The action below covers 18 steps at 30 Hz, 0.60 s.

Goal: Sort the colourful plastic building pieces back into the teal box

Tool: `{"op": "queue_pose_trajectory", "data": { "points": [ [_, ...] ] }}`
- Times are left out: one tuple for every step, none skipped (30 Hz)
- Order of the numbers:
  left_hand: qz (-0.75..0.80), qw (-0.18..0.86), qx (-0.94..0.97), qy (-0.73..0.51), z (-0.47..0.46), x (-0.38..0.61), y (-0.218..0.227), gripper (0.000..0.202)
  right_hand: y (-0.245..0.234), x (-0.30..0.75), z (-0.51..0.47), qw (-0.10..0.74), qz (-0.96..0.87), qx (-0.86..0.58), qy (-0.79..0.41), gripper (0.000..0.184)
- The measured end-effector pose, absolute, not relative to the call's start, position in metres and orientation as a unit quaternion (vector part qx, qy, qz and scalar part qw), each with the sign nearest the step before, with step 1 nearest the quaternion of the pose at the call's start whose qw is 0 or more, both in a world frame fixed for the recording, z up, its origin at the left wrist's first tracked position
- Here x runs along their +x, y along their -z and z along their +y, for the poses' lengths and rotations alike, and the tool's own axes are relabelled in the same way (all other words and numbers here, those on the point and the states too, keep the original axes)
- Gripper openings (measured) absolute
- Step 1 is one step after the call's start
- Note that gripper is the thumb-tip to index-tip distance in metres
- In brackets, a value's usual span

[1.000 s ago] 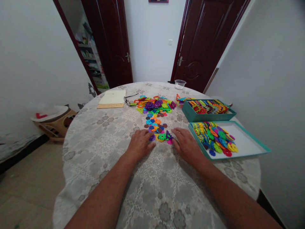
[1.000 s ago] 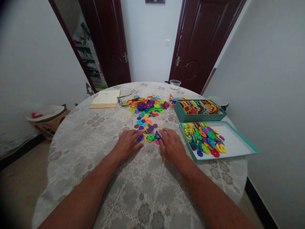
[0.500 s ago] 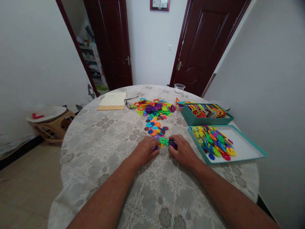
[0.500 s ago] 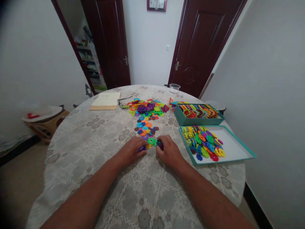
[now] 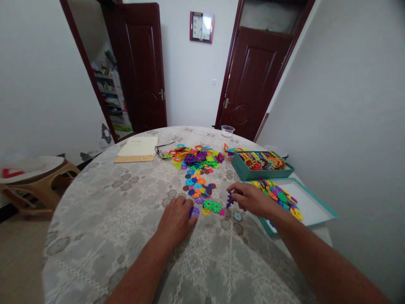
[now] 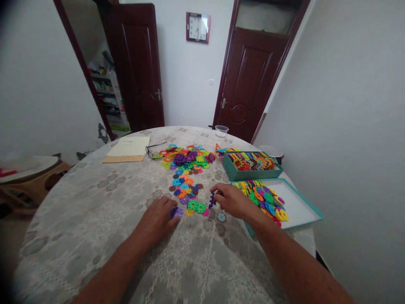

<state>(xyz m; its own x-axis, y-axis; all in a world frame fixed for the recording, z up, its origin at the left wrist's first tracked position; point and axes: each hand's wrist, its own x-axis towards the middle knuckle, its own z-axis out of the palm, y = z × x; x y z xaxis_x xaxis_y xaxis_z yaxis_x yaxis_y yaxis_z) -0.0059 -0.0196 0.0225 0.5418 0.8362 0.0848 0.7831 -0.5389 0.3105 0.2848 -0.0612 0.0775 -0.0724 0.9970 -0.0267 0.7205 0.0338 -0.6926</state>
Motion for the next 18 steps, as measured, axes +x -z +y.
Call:
{"op": "queue_pose_trajectory", "data": {
  "points": [
    [0.474, 0.122, 0.866, -0.103, -0.019, -0.006, -0.023, 0.02, -0.085, 0.292, -0.048, 0.251, -0.665, -0.644, -0.284, 0.026],
    [0.479, 0.125, 0.863, -0.096, -0.018, -0.007, -0.023, 0.016, -0.093, 0.301, -0.032, 0.263, -0.652, -0.654, -0.281, 0.026],
    [0.482, 0.129, 0.862, -0.092, -0.016, -0.007, -0.023, 0.014, -0.099, 0.31, -0.014, 0.282, -0.635, -0.663, -0.277, 0.027],
    [0.484, 0.131, 0.86, -0.092, -0.015, -0.008, -0.023, 0.013, -0.106, 0.319, 0.005, 0.312, -0.614, -0.674, -0.269, 0.028],
    [0.486, 0.133, 0.859, -0.094, -0.015, -0.008, -0.022, 0.012, -0.112, 0.328, 0.024, 0.343, -0.592, -0.686, -0.248, 0.031],
    [0.487, 0.133, 0.857, -0.098, -0.014, -0.008, -0.021, 0.013, -0.119, 0.336, 0.042, 0.374, -0.566, -0.705, -0.208, 0.035],
    [0.489, 0.134, 0.856, -0.103, -0.013, -0.008, -0.02, 0.013, -0.125, 0.344, 0.058, 0.391, -0.544, -0.725, -0.163, 0.04],
    [0.49, 0.136, 0.855, -0.106, -0.013, -0.008, -0.019, 0.014, -0.129, 0.349, 0.07, 0.4, -0.53, -0.737, -0.129, 0.046],
    [0.491, 0.138, 0.853, -0.11, -0.013, -0.008, -0.018, 0.014, -0.133, 0.353, 0.079, 0.401, -0.521, -0.747, -0.097, 0.05],
    [0.491, 0.141, 0.852, -0.114, -0.013, -0.009, -0.018, 0.015, -0.134, 0.354, 0.083, 0.397, -0.519, -0.753, -0.075, 0.052],
    [0.493, 0.142, 0.851, -0.117, -0.013, -0.009, -0.017, 0.015, -0.133, 0.353, 0.084, 0.393, -0.521, -0.756, -0.062, 0.052],
    [0.495, 0.143, 0.849, -0.119, -0.013, -0.008, -0.016, 0.015, -0.129, 0.348, 0.081, 0.381, -0.532, -0.754, -0.056, 0.047],
    [0.497, 0.143, 0.847, -0.121, -0.012, -0.008, -0.016, 0.015, -0.123, 0.34, 0.074, 0.359, -0.555, -0.748, -0.057, 0.042],
    [0.499, 0.144, 0.846, -0.123, -0.012, -0.008, -0.015, 0.014, -0.115, 0.331, 0.064, 0.327, -0.588, -0.737, -0.067, 0.036],
    [0.499, 0.145, 0.845, -0.125, -0.012, -0.008, -0.014, 0.014, -0.106, 0.319, 0.05, 0.276, -0.632, -0.719, -0.086, 0.031],
    [0.498, 0.147, 0.845, -0.127, -0.011, -0.008, -0.014, 0.015, -0.096, 0.307, 0.035, 0.218, -0.676, -0.697, -0.104, 0.028],
    [0.497, 0.149, 0.845, -0.129, -0.011, -0.008, -0.013, 0.015, -0.086, 0.295, 0.018, 0.147, -0.713, -0.673, -0.127, 0.025],
    [0.495, 0.151, 0.846, -0.129, -0.01, -0.008, -0.012, 0.016, -0.078, 0.284, 0.0, 0.083, -0.738, -0.655, -0.143, 0.023]
  ]
}}
